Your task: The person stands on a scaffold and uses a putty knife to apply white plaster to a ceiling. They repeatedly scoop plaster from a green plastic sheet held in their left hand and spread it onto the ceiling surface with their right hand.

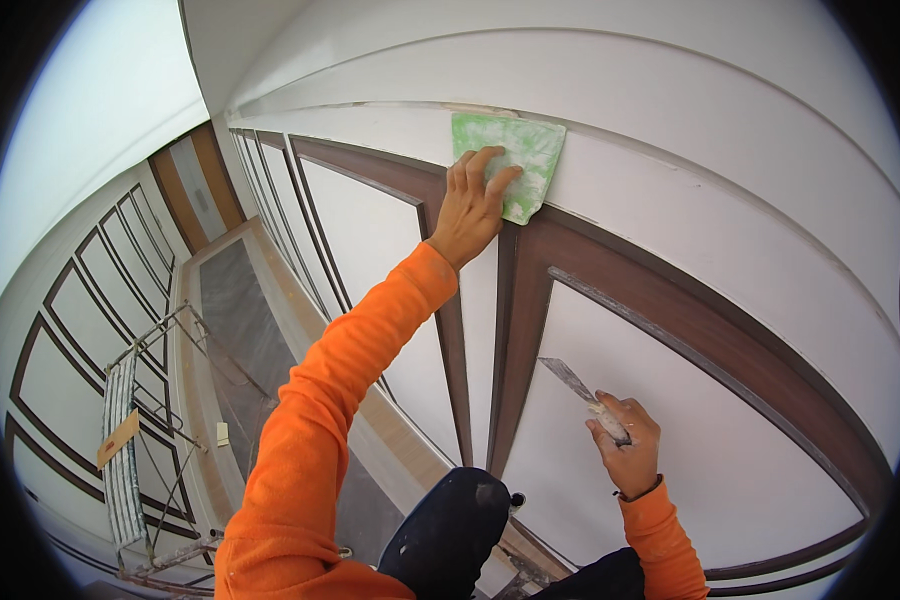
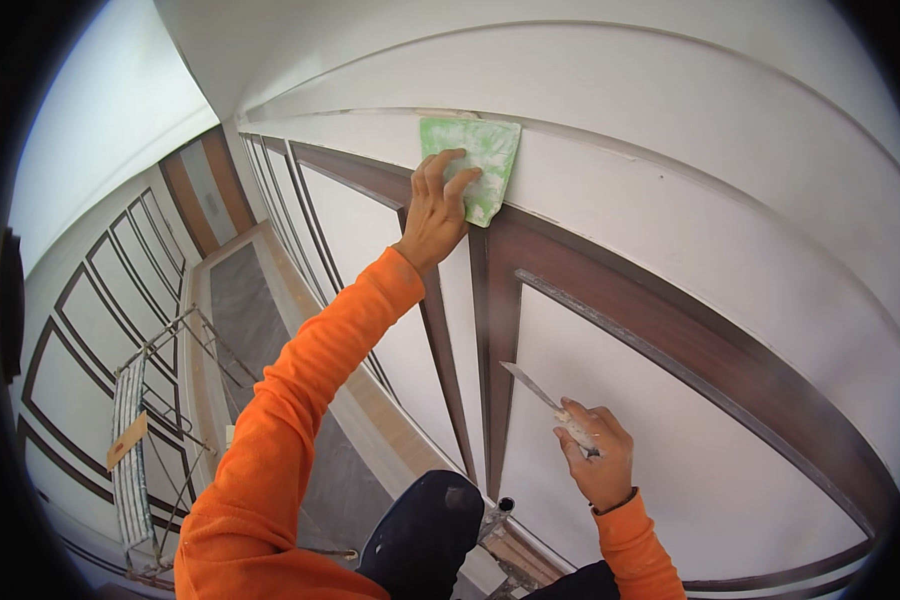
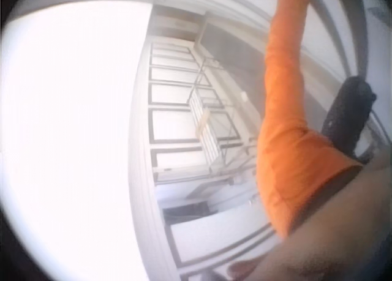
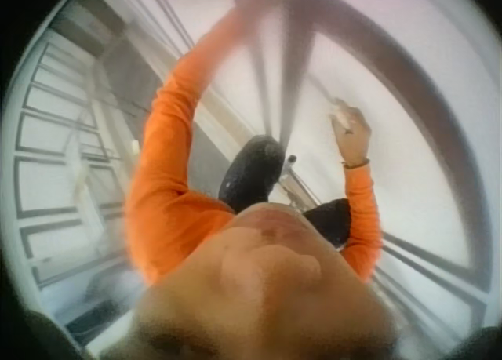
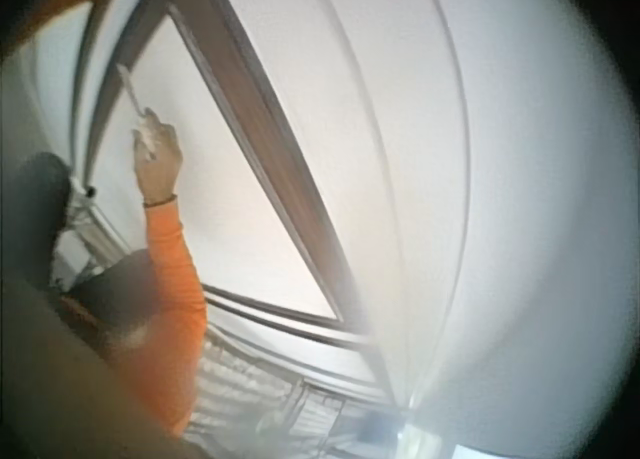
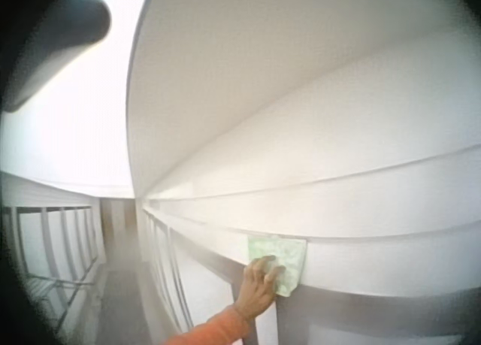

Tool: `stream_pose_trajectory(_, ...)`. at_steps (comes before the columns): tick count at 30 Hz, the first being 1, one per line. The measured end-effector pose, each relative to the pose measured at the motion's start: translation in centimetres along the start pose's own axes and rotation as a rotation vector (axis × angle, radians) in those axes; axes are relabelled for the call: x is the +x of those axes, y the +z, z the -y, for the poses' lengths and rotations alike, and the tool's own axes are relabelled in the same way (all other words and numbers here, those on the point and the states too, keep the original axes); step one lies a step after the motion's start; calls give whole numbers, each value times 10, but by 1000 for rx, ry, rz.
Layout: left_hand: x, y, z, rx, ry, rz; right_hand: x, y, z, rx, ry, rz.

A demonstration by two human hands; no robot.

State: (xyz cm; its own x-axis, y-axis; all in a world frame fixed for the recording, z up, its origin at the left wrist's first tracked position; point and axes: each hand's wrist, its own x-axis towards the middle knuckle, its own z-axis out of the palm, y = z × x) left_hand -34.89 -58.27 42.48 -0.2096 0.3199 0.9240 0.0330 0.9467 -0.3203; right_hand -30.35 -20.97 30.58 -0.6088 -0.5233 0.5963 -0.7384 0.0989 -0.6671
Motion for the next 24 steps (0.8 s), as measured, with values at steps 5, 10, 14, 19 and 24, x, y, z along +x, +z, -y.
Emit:
stream_pose_trajectory(5, 4, -3, 1, -6, 16, -1, 2, 3, -2, 16, -12, 2)
stream_pose_trajectory(10, 7, -5, 11, 1, 46, 26, 1, 4, -15, 12, -20, 11)
stream_pose_trajectory(14, 12, -20, 12, -25, 64, 91, 0, 0, -17, 2, 7, 17)
stream_pose_trajectory(19, 35, -65, 22, -79, 92, 269, 0, -2, -20, 3, 4, 21)
stream_pose_trajectory(24, 78, -105, 33, -226, 76, 412, -1, -4, -12, -35, -9, 33)
